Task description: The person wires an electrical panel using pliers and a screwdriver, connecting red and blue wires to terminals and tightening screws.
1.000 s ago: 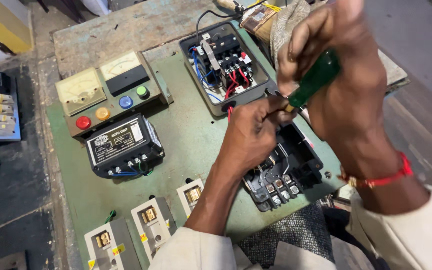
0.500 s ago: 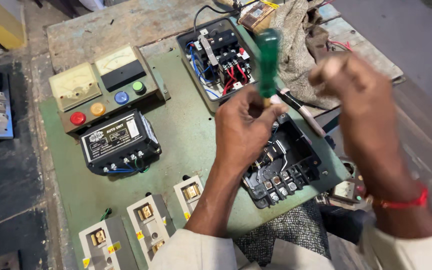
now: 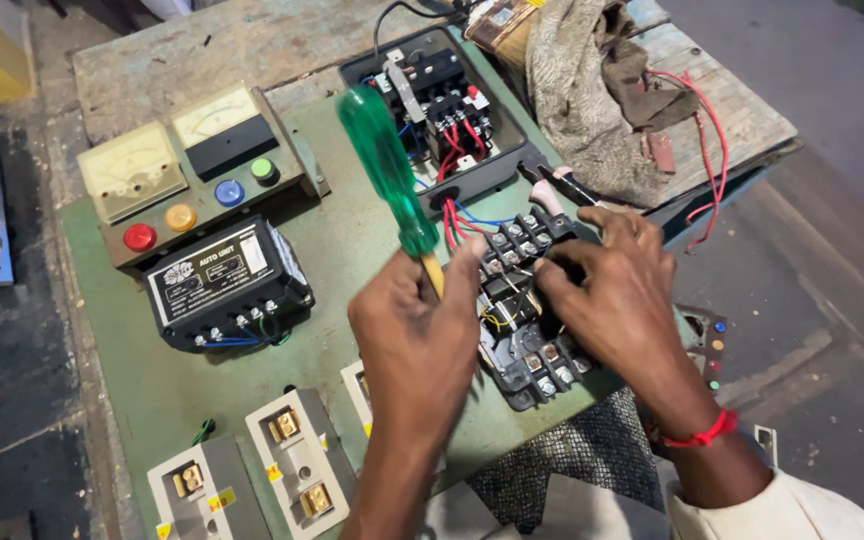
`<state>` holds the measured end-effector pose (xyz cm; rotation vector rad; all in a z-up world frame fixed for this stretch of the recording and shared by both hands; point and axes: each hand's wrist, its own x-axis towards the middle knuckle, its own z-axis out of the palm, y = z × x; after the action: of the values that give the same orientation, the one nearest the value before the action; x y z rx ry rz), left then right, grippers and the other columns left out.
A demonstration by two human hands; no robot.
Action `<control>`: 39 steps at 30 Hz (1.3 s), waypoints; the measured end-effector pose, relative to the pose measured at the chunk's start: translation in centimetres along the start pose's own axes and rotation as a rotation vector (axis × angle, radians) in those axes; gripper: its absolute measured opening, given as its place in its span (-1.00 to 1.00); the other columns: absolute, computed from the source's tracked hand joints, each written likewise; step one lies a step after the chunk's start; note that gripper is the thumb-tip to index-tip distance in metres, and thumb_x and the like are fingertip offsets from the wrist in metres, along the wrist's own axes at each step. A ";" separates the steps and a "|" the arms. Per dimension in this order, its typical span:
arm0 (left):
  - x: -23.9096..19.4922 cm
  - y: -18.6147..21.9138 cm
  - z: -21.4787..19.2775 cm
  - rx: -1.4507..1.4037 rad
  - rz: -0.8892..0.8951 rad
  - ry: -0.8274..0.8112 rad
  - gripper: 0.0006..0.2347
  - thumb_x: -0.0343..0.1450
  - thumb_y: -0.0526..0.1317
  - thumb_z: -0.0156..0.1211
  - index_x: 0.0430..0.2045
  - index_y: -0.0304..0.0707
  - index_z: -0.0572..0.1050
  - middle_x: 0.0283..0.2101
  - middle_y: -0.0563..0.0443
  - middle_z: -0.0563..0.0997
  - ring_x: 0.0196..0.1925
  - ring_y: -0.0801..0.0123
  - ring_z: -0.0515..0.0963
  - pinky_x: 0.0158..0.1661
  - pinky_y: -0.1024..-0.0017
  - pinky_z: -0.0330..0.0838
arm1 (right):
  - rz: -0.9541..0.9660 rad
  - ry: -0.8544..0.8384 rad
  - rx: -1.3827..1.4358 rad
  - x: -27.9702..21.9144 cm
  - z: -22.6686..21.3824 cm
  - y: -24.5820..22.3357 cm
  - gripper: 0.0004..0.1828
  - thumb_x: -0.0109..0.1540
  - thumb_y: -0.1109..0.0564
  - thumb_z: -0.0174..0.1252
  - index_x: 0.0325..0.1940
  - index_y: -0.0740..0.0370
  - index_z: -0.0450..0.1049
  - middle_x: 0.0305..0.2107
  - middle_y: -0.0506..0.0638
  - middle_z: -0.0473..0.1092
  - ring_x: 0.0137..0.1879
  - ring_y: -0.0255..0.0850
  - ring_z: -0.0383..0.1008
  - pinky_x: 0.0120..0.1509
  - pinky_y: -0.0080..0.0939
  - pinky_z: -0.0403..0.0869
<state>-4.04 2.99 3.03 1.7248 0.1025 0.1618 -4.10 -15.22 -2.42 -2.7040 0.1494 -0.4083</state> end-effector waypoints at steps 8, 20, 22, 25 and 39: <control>-1.7 -0.7 -1.4 0.378 0.015 -0.065 -0.67 0.35 -0.11 0.32 -0.75 -0.36 0.44 -0.78 -0.11 0.40 -0.77 0.24 0.35 -0.60 0.25 0.25 | 0.022 -0.076 0.157 1.5 1.3 2.6 -0.75 0.11 -0.06 0.32 -0.25 0.08 0.72 0.16 0.23 0.40 0.28 0.22 0.27 0.36 0.11 0.25; -0.1 -4.0 -2.3 0.606 0.157 -0.081 -0.87 0.29 -0.25 0.22 -0.61 -0.35 0.58 -0.42 -0.16 0.58 -0.19 0.03 0.47 -0.11 0.14 0.22 | 0.067 -0.090 0.258 1.3 1.4 2.9 -0.77 0.13 -0.01 0.30 -0.22 0.10 0.70 0.22 0.20 0.38 0.31 0.11 0.30 0.17 0.08 0.41; 0.0 -4.4 -2.0 0.642 0.206 -0.082 -0.89 0.27 -0.26 0.22 -0.57 -0.35 0.59 -0.39 -0.16 0.59 -0.19 0.03 0.48 -0.12 0.12 0.23 | 0.024 -0.047 0.224 1.1 1.6 3.0 -0.78 0.17 0.00 0.30 -0.20 0.12 0.71 0.19 0.21 0.41 0.31 0.14 0.30 0.28 0.12 0.32; 0.0 -4.7 -1.8 0.697 0.211 -0.107 -0.87 0.24 -0.24 0.23 -0.54 -0.36 0.61 -0.36 -0.15 0.60 -0.18 0.04 0.49 -0.11 0.11 0.22 | -0.004 -0.013 0.208 1.2 1.9 3.1 -0.77 0.18 0.00 0.32 -0.19 0.15 0.72 0.13 0.23 0.44 0.30 0.15 0.30 0.34 0.12 0.26; -0.1 -4.8 -1.4 0.861 0.157 -0.170 -0.82 0.26 -0.21 0.21 -0.46 -0.38 0.62 -0.34 -0.17 0.61 -0.16 0.06 0.48 -0.07 0.07 0.20 | -0.004 0.044 0.271 0.2 0.8 2.0 -0.80 0.10 0.14 0.27 -0.23 0.21 0.67 0.02 0.23 0.46 0.14 0.03 0.46 0.02 -0.04 0.51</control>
<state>-4.28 5.09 -1.53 2.5988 -0.1092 0.0864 -3.73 -16.78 -3.88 -2.4309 0.0936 -0.4544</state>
